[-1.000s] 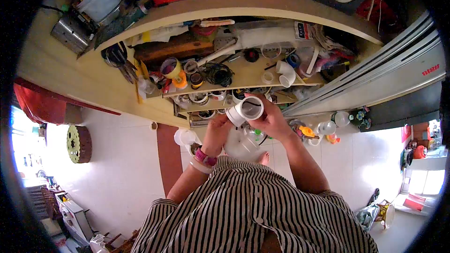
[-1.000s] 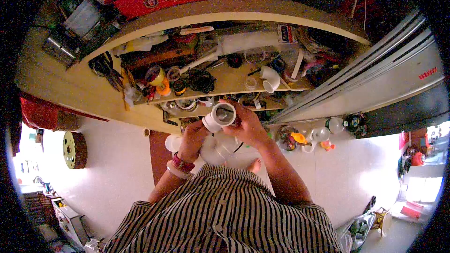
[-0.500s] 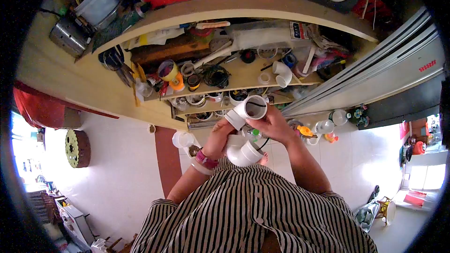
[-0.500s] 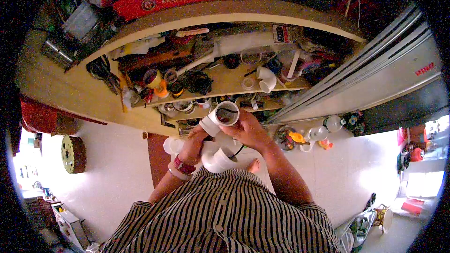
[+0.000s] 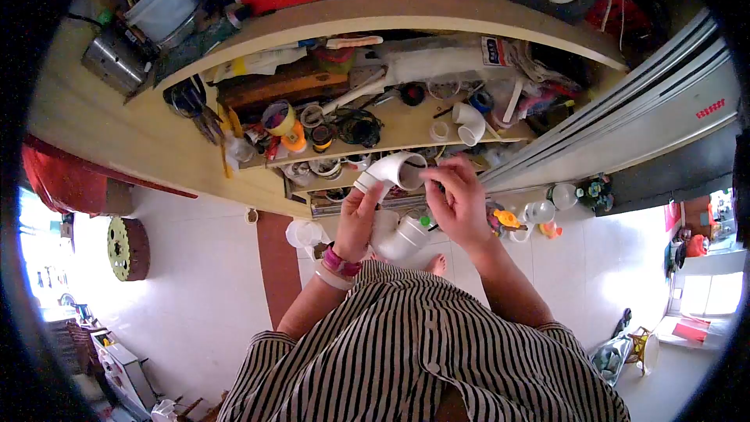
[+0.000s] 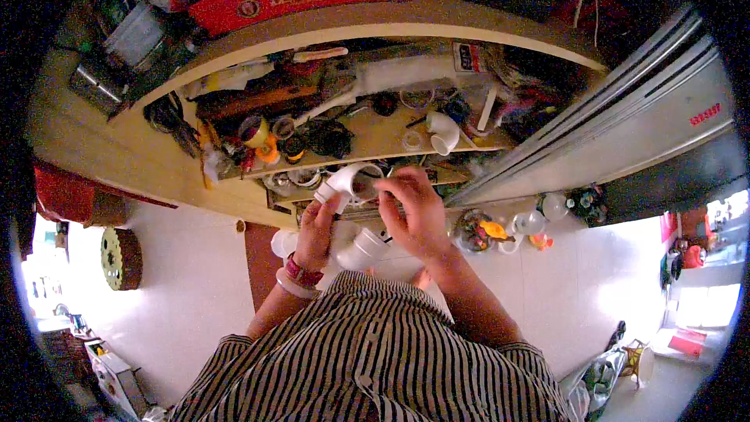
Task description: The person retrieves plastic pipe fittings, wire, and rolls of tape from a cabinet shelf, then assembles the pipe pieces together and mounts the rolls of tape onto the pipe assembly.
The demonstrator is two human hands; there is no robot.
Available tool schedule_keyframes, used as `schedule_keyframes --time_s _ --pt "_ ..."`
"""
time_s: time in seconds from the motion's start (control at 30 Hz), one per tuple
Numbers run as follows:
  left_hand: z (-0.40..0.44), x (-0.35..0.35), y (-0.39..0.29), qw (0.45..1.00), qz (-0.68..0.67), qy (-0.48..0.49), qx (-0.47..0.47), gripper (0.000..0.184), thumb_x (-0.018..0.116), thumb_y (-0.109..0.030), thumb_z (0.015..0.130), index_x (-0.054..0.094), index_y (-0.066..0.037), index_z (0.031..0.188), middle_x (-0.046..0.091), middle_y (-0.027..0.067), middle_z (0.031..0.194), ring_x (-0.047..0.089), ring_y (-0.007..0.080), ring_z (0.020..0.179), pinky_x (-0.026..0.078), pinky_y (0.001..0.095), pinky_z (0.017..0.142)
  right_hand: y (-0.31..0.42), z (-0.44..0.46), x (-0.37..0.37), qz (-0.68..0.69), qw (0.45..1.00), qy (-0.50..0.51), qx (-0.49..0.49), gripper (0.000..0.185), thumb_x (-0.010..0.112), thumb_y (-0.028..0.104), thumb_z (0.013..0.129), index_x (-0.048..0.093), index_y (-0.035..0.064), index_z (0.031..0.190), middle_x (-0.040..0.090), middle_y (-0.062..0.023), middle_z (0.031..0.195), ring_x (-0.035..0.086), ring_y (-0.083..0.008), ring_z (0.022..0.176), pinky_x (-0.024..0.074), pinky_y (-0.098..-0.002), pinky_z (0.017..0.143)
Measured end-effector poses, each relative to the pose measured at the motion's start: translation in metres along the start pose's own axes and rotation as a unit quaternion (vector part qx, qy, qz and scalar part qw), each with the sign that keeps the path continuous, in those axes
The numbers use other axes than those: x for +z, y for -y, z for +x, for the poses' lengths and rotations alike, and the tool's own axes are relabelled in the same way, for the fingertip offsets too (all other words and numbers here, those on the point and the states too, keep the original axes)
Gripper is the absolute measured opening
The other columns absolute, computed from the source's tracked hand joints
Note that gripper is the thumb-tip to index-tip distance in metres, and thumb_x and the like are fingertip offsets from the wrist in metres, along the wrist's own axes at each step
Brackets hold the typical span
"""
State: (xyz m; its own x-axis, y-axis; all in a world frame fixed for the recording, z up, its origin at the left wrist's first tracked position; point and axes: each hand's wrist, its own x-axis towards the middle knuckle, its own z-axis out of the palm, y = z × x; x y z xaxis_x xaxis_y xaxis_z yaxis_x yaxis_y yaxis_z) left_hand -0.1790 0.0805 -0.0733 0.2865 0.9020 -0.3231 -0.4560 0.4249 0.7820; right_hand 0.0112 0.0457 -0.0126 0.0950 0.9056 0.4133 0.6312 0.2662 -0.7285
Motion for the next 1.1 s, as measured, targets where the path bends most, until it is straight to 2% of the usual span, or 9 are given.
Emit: schedule_keyframes --time_s 0.4,0.5,0.57,0.63,0.7,0.77,0.83,1.0,1.1 --pt "-0.019 0.000 -0.007 0.990 0.127 0.008 0.056 0.022 0.062 -0.014 0.095 0.067 0.000 0.110 0.067 -0.0016 0.099 0.058 0.0045 0.087 0.047 0.0214 0.076 -0.007 0.009 0.007 -0.109 0.992 0.012 -0.063 0.017 0.072 0.011 0.075 0.065 0.0039 0.089 0.059 -0.0126 0.092 0.062 -0.0323 0.076 0.0515 -0.0404 0.063" --pt "-0.025 -0.011 0.011 0.993 0.085 -0.041 0.065 0.017 0.065 -0.012 0.092 0.069 -0.001 0.105 0.066 0.0005 0.104 0.058 0.0057 0.091 0.046 0.0219 0.078 -0.002 0.014 0.002 0.051 0.997 -0.059 0.005 0.012 0.069 0.008 0.083 0.063 0.0019 0.090 0.061 -0.0109 0.084 0.061 -0.0243 0.071 0.0493 -0.0338 0.061" --pt "-0.027 -0.016 0.022 0.988 0.014 -0.070 0.135 0.015 0.066 -0.012 0.091 0.067 -0.002 0.103 0.065 0.0029 0.108 0.057 0.0078 0.095 0.045 0.0227 0.083 0.000 0.015 -0.004 0.236 0.939 -0.092 0.232 0.010 0.066 0.008 0.089 0.062 0.0003 0.093 0.061 -0.0088 0.076 0.059 -0.0153 0.070 0.0458 -0.0277 0.061" --pt "-0.027 -0.027 0.021 0.988 0.061 -0.084 0.115 0.022 0.067 -0.010 0.090 0.062 -0.003 0.110 0.061 0.0065 0.117 0.055 0.0131 0.107 0.042 0.0270 0.094 -0.010 0.018 -0.004 0.239 0.947 -0.129 0.169 0.013 0.065 0.011 0.091 0.061 0.0003 0.096 0.060 -0.0060 0.075 0.058 -0.0093 0.070 0.0440 -0.0257 0.058" --pt "-0.023 -0.014 0.001 0.946 0.180 -0.063 0.262 0.032 0.066 -0.007 0.087 0.057 -0.002 0.117 0.059 0.0103 0.121 0.052 0.0184 0.115 0.038 0.0319 0.101 -0.008 0.018 -0.009 0.110 0.991 0.031 0.064 0.015 0.061 0.012 0.094 0.061 -0.0007 0.104 0.063 -0.0043 0.082 0.057 -0.0121 0.068 0.0472 -0.0266 0.061" --pt "-0.019 0.013 -0.039 0.878 0.329 -0.020 0.347 0.041 0.067 -0.008 0.084 0.054 -0.002 0.122 0.055 0.0142 0.126 0.048 0.0258 0.124 0.035 0.0378 0.106 0.002 0.019 -0.007 0.066 0.996 0.061 0.019 0.015 0.065 0.013 0.089 0.062 0.0025 0.100 0.064 -0.0139 0.082 0.064 -0.0256 0.068 0.0487 -0.0339 0.060" --pt "-0.012 0.039 -0.066 0.719 0.534 0.078 0.439 0.032 0.066 -0.011 0.085 0.059 0.000 0.114 0.061 0.0165 0.113 0.055 0.0317 0.114 0.040 0.0397 0.101 0.006 0.016 -0.003 0.048 0.988 0.138 -0.040 0.016 0.065 0.014 0.088 0.063 0.0038 0.101 0.064 -0.0161 0.083 0.064 -0.0331 0.070 0.0495 -0.0368 0.062" --pt "0.006 0.031 -0.062 0.730 0.550 0.198 0.355 0.018 0.062 -0.016 0.089 0.065 0.000 0.096 0.065 0.0171 0.091 0.061 0.0360 0.087 0.048 0.0415 0.079 0.012 0.013 -0.003 0.111 0.992 0.063 -0.022 0.027 0.070 0.017 0.086 0.063 0.0040 0.108 0.068 -0.0129 0.084 0.067 -0.0293 0.072 0.0518 -0.0371 0.065" --pt "0.002 0.031 -0.054 0.790 0.499 0.148 0.324 0.018 0.061 -0.017 0.090 0.065 0.000 0.093 0.064 0.0182 0.084 0.061 0.0377 0.077 0.048 0.0424 0.068 0.021 0.010 -0.012 0.138 0.976 0.088 0.144 0.052 0.080 0.028 0.077 0.060 0.0062 0.119 0.070 -0.0115 0.087 0.069 -0.0290 0.077 0.0533 -0.0390 0.069"
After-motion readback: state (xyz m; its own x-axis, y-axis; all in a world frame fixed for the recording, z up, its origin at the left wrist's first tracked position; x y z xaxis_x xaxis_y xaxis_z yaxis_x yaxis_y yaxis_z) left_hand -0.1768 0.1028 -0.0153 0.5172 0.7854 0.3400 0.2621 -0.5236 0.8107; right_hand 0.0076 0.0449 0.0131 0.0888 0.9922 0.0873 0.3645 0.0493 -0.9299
